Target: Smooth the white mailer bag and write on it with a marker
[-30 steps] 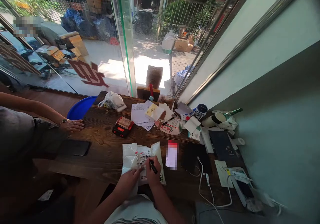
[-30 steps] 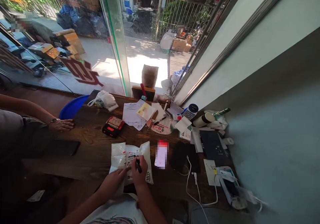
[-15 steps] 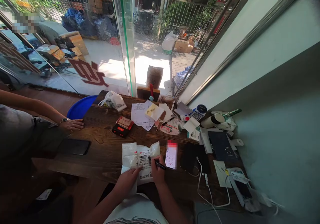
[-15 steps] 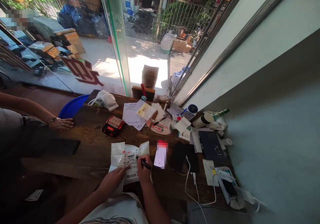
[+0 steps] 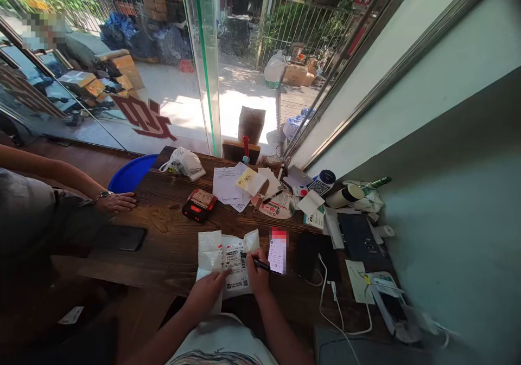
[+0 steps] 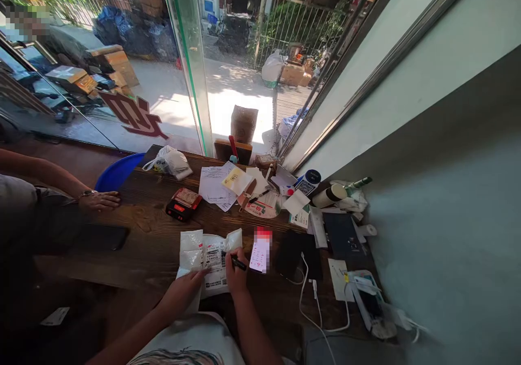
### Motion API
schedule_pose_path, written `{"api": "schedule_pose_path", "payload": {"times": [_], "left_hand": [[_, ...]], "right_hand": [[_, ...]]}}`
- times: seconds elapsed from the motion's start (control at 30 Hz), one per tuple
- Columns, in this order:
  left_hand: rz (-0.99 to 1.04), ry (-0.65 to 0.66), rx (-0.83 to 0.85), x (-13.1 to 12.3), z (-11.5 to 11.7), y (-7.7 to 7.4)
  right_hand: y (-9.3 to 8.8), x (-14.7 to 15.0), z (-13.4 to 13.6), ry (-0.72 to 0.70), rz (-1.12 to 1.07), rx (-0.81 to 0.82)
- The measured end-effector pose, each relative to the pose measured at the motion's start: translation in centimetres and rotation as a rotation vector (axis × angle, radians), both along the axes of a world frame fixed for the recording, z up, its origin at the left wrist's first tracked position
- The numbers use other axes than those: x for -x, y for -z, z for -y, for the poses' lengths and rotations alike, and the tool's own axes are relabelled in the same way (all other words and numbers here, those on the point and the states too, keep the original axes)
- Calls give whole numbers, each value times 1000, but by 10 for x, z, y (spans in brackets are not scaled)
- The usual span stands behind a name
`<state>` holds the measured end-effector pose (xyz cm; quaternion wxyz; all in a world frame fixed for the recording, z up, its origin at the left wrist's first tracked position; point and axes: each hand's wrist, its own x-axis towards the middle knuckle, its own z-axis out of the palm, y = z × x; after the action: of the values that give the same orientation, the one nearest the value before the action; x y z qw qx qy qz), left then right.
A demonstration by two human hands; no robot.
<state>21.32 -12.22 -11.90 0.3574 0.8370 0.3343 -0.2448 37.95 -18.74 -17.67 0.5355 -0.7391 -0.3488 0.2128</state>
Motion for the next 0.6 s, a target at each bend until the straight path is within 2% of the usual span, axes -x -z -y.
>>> {"api": "schedule_pose_path", "payload": {"times": [0.13,0.37,0.5,0.6], "left_hand": [[15,-21,-9,1,1,3],[104,-41,-46,7,4,24],[107,-89,-16,6,2,21],[160,-190,46,6,1,15]], "right_hand": [[3,-2,2,-19,-6,-37],[2,-2,3,6,-67,-8],[2,-3,4,8,-98,-18],[-2,-2,2,89,-110,-18]]}}
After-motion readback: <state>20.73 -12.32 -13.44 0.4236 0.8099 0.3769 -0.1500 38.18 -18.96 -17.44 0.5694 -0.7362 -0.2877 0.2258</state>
